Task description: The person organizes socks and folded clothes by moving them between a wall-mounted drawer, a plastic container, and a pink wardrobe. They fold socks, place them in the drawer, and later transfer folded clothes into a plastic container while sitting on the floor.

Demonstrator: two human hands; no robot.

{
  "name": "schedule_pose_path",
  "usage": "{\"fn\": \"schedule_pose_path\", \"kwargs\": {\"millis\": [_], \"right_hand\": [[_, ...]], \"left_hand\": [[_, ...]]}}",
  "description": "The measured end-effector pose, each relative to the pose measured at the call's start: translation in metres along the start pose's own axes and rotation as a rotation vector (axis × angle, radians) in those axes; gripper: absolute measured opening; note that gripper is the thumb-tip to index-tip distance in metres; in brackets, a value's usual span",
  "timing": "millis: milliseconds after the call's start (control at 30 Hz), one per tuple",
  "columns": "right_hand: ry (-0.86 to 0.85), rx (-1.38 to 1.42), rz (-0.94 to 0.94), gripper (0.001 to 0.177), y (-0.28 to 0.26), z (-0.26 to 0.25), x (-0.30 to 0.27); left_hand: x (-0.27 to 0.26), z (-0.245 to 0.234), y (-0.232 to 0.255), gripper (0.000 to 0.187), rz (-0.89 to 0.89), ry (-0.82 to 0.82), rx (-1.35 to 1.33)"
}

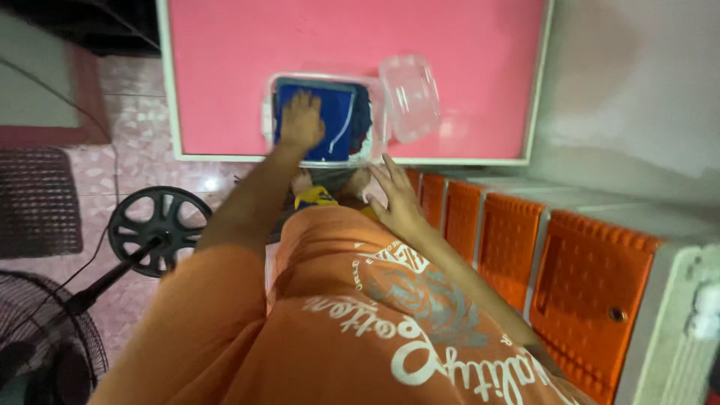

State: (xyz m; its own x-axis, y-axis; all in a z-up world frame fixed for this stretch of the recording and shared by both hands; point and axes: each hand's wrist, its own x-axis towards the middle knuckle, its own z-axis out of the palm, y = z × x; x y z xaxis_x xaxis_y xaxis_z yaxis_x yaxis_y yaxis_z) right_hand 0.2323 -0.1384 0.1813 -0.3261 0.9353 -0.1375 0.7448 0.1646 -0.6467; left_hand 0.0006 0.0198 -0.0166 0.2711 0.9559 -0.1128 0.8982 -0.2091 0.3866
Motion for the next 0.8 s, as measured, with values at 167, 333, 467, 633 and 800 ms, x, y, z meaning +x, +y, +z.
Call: {"fn": "schedule_pose_path", "kwargs": {"millis": [167, 333, 467, 633, 800], "right_hand": [[0.040, 0.041, 0.046, 0.062, -0.010, -0.009, 0.000], [0.034, 0.046, 0.031, 0.059, -0.019, -0.009, 0.007], [0.027, 0.097, 0.013, 0.056, -0.017, -0.002, 0.014], [-0.064, 0.510, 0.140, 0.039, 0.009, 0.031, 0.027], [0.018, 0.822, 0.355, 0.041, 0.026, 0.051, 0.032]], "left_hand": [[0.043, 0.010, -0.012, 0.080, 0.025, -0.175, 0.164], [0.066, -0.004, -0.009, 0.065, 0.046, -0.378, 0.249], [0.052, -0.025, -0.009, 0.056, 0.130, -0.492, 0.135], [0.007, -0.085, 0.002, 0.046, -0.004, -0.330, -0.368], [-0.035, -0.144, 0.010, 0.062, -0.006, -0.029, -1.227]]}}
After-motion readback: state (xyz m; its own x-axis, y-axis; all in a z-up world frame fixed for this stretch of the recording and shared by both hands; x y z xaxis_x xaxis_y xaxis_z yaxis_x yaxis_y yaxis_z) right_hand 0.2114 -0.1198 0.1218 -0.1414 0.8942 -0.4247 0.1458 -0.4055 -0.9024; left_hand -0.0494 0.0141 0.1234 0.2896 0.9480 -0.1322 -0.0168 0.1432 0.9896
